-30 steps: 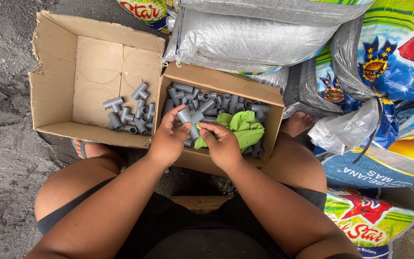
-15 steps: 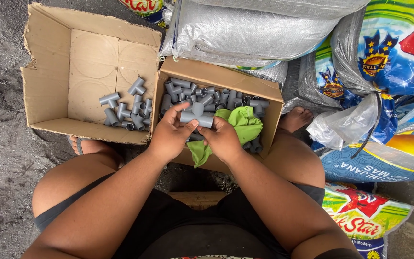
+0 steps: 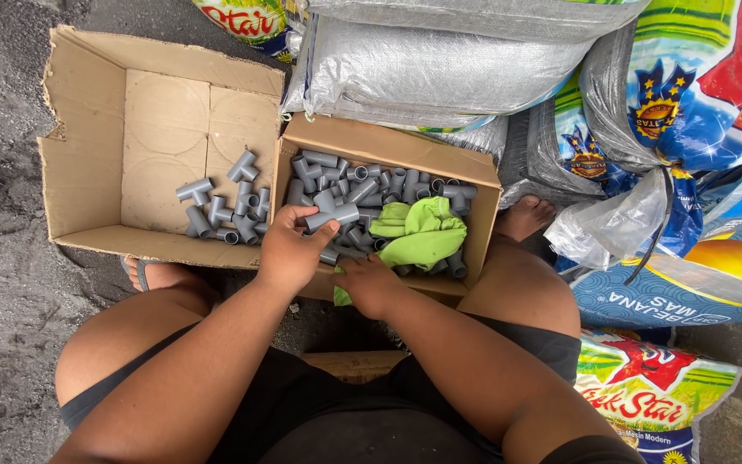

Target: Cleaning grey PVC T-pipe fittings by wiping them individually with a green cloth.

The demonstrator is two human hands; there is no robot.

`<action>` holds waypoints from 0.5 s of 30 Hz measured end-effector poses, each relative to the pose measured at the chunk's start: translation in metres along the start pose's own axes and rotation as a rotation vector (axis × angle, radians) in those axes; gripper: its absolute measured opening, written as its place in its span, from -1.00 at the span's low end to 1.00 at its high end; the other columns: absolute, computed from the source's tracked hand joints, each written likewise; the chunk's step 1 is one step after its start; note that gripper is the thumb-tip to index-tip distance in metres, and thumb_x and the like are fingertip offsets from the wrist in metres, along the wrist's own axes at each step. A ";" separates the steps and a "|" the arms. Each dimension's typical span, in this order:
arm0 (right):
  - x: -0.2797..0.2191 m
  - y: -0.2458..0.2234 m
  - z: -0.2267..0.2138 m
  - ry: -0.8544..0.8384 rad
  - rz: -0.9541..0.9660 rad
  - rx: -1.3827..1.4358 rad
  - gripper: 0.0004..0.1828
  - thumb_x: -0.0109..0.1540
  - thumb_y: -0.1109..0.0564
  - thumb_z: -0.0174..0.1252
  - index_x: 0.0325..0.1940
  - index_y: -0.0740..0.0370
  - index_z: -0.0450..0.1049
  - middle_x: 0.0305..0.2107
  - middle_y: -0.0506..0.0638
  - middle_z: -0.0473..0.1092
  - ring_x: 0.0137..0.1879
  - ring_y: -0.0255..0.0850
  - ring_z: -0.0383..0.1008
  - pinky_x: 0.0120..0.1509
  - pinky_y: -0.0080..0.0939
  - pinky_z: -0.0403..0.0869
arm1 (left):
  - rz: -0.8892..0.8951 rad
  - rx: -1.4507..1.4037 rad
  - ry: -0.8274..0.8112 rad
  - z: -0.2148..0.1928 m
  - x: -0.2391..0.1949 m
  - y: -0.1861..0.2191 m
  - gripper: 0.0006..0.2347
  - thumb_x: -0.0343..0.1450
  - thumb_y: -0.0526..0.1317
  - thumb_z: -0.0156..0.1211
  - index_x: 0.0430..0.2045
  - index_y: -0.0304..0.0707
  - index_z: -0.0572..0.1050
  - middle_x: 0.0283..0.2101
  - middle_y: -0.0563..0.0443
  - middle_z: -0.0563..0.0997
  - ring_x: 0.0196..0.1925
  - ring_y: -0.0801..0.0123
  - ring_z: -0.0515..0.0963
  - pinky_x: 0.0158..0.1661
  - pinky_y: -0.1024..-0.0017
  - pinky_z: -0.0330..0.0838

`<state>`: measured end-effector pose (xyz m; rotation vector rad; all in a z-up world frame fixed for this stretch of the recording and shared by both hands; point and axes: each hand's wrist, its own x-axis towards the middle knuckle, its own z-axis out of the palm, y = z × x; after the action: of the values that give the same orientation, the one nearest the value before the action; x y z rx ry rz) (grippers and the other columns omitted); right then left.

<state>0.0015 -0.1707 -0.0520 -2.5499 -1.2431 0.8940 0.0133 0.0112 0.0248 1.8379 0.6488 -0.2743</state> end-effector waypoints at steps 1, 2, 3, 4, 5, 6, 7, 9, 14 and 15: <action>0.009 0.012 0.022 0.002 0.001 0.000 -0.37 0.24 0.19 0.26 0.43 0.12 0.36 0.34 0.28 0.28 0.39 0.22 0.30 0.50 0.25 0.17 | 0.002 0.001 0.000 -0.002 -0.002 0.004 -0.57 0.32 0.00 0.50 -0.01 -0.13 0.52 -0.17 0.02 0.57 0.05 0.36 0.63 0.02 0.41 0.46; 0.017 0.025 0.044 0.080 -0.028 0.003 -0.42 0.26 0.16 0.26 0.39 0.10 0.39 0.28 0.26 0.33 0.35 0.21 0.34 0.47 0.26 0.21 | -0.004 0.016 -0.009 -0.003 -0.003 0.009 -0.59 0.34 -0.02 0.46 0.00 -0.15 0.51 -0.18 0.03 0.53 -0.01 0.38 0.59 -0.01 0.40 0.46; 0.026 0.037 0.066 0.158 -0.058 0.007 -0.47 0.28 0.13 0.25 0.36 0.08 0.42 0.21 0.24 0.39 0.31 0.20 0.38 0.45 0.26 0.25 | -0.011 0.031 -0.018 -0.005 -0.005 0.014 -0.60 0.36 -0.03 0.42 0.00 -0.18 0.50 -0.19 0.04 0.50 -0.06 0.39 0.56 -0.04 0.38 0.46; 0.021 0.032 0.049 0.161 -0.057 0.005 -0.47 0.28 0.13 0.25 0.36 0.08 0.42 0.21 0.24 0.39 0.31 0.20 0.38 0.45 0.26 0.25 | -0.007 0.031 -0.018 -0.005 -0.004 0.014 -0.60 0.36 -0.03 0.42 0.00 -0.18 0.50 -0.19 0.04 0.50 -0.06 0.39 0.56 -0.04 0.38 0.46; 0.016 0.027 0.032 0.227 -0.014 0.133 -0.64 0.32 0.12 0.14 0.22 0.13 0.50 0.07 0.21 0.46 0.20 0.18 0.44 0.35 0.20 0.34 | -0.007 0.037 -0.012 -0.006 -0.003 0.014 -0.60 0.38 -0.03 0.40 0.01 -0.18 0.49 -0.21 0.05 0.47 -0.09 0.40 0.56 -0.07 0.38 0.47; 0.010 0.021 0.016 0.291 0.029 0.260 -0.72 0.37 0.12 0.03 0.07 0.18 0.58 -0.07 0.19 0.52 0.08 0.16 0.50 0.26 0.14 0.44 | -0.008 0.042 -0.007 -0.006 -0.002 0.013 -0.61 0.39 -0.03 0.38 0.03 -0.18 0.48 -0.24 0.07 0.44 -0.11 0.40 0.55 -0.11 0.37 0.47; 0.011 0.023 0.012 0.294 0.030 0.258 -0.72 0.37 0.12 0.03 0.07 0.18 0.58 -0.07 0.19 0.52 0.08 0.16 0.50 0.26 0.14 0.44 | -0.004 0.041 -0.007 -0.007 0.000 0.011 -0.61 0.39 -0.03 0.38 0.03 -0.18 0.48 -0.24 0.07 0.44 -0.11 0.40 0.55 -0.11 0.37 0.47; 0.013 0.028 0.003 0.539 0.183 0.408 -0.80 0.29 -0.01 0.24 -0.03 -0.02 0.63 -0.17 0.01 0.57 0.04 0.02 0.58 0.12 -0.03 0.57 | -0.042 0.102 0.013 -0.007 0.004 0.007 -0.61 0.37 0.00 0.38 0.01 -0.09 0.46 -0.33 0.13 0.44 -0.23 0.43 0.58 -0.23 0.43 0.48; -0.008 0.016 -0.050 1.005 0.124 0.459 -0.88 0.27 0.03 0.30 -0.14 0.02 0.57 -0.15 -0.16 0.51 0.01 -0.13 0.55 0.07 -0.20 0.56 | -0.054 0.100 0.036 -0.013 -0.004 0.015 -0.65 0.37 0.00 0.39 -0.11 -0.15 0.47 -0.46 0.13 0.48 -0.42 0.48 0.57 -0.41 0.52 0.47; -0.017 0.008 -0.065 1.115 0.065 0.458 -0.91 0.32 0.09 0.24 -0.17 0.14 0.53 -0.13 -0.04 0.51 0.00 -0.01 0.55 0.06 -0.09 0.57 | -0.058 0.098 0.017 -0.013 -0.004 0.015 -0.65 0.37 -0.01 0.39 -0.11 -0.17 0.46 -0.45 0.11 0.49 -0.44 0.50 0.57 -0.45 0.54 0.47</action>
<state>0.0365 -0.1813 0.0051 -2.1027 -0.5131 -0.2675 0.0169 0.0182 0.0436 1.9183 0.7127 -0.3341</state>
